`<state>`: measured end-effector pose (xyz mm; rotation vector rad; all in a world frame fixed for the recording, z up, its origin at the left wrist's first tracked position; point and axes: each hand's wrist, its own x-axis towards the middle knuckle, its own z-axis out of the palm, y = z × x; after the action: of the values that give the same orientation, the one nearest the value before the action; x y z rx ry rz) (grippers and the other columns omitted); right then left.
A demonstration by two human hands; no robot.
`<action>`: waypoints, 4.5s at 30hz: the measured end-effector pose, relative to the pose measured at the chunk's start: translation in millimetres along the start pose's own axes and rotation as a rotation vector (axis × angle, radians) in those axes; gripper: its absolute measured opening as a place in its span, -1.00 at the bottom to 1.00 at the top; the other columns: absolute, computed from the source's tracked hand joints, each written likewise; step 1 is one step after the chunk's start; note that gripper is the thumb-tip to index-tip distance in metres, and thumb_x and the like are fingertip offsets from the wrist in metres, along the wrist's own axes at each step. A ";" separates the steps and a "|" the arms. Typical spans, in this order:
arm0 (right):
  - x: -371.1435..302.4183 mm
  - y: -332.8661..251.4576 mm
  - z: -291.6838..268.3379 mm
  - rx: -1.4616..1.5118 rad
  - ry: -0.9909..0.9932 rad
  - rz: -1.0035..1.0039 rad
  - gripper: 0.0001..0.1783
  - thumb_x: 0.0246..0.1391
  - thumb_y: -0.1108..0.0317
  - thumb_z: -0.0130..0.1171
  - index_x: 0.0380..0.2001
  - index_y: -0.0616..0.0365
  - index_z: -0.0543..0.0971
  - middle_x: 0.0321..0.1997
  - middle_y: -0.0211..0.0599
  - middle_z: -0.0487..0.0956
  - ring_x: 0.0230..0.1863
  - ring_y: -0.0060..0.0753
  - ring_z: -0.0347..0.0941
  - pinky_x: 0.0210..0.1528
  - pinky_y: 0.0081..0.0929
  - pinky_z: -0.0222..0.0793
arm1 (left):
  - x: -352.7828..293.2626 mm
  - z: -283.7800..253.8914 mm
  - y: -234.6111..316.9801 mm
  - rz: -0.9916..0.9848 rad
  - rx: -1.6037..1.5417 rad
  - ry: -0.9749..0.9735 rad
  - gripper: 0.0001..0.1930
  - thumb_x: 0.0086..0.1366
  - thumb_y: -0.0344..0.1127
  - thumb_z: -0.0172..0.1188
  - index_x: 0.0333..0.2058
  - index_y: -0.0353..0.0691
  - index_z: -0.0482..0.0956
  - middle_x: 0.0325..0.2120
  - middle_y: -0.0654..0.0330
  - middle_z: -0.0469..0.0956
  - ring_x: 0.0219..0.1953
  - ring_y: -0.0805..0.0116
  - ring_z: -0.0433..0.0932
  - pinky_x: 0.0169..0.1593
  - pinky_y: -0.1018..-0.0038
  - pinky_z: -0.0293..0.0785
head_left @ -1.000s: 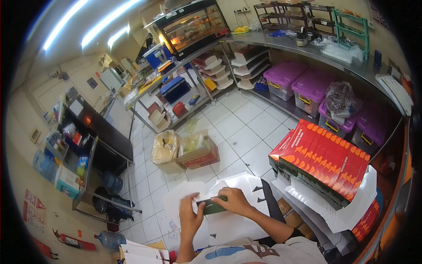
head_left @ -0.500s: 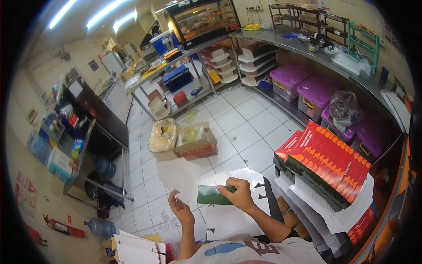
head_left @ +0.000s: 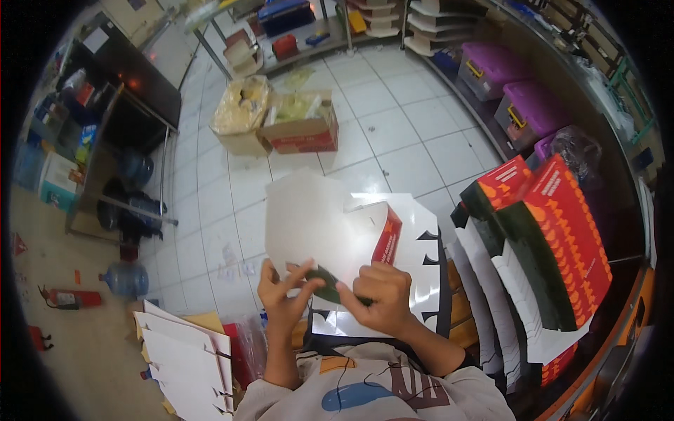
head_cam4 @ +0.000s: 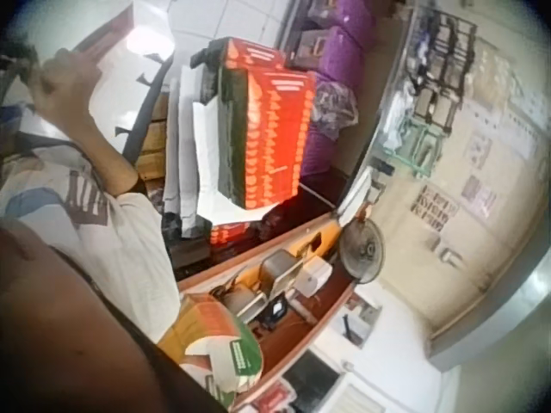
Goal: The person assembles small red and green cardboard boxes by folding the flaps and tucking them into slots. They repeatedly pick up flat-packed boxes from a stack, fold the sides, and secure the structure by hand.
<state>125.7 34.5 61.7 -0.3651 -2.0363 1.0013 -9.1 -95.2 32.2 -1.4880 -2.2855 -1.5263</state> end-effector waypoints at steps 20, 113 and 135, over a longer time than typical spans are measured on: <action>-7.9 8.3 21.0 0.110 -0.254 -0.099 -0.73 -0.10 0.19 0.33 -0.51 0.16 0.55 -0.58 -0.35 0.41 -0.63 -0.36 0.34 -0.62 -0.52 0.22 | -33.9 1.4 -12.5 -0.454 -0.345 -0.038 -0.01 -0.38 -0.03 0.54 -0.01 -0.16 0.08 -0.16 0.12 0.19 -0.06 0.24 0.27 0.06 0.33 0.22; -30.0 -52.9 -110.0 -0.735 0.213 -0.179 -0.41 -0.27 0.14 0.42 -0.05 -0.12 0.53 -0.01 -0.35 0.44 -0.57 -0.50 0.34 -0.50 -0.57 0.39 | 54.7 61.0 67.4 -0.664 -1.174 0.022 -0.38 0.03 -0.01 0.06 0.01 -0.31 0.33 -0.24 0.06 0.49 -0.29 0.12 0.57 -0.47 0.26 0.55; -218.3 -51.4 -239.1 0.047 1.402 0.128 -0.57 0.16 0.18 0.15 -0.03 0.28 0.43 -0.29 -0.37 0.51 -0.35 -0.60 0.43 -0.28 -0.57 0.39 | 86.0 304.5 288.4 0.781 -0.597 -1.066 -0.36 0.34 0.18 -0.23 0.25 -0.11 0.19 0.23 0.03 0.17 0.27 -0.14 0.08 0.27 -0.04 0.01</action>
<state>452.1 4.5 65.1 -0.8654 -0.7154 0.5363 284.9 204.0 117.7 -3.3915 -0.9793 -1.3053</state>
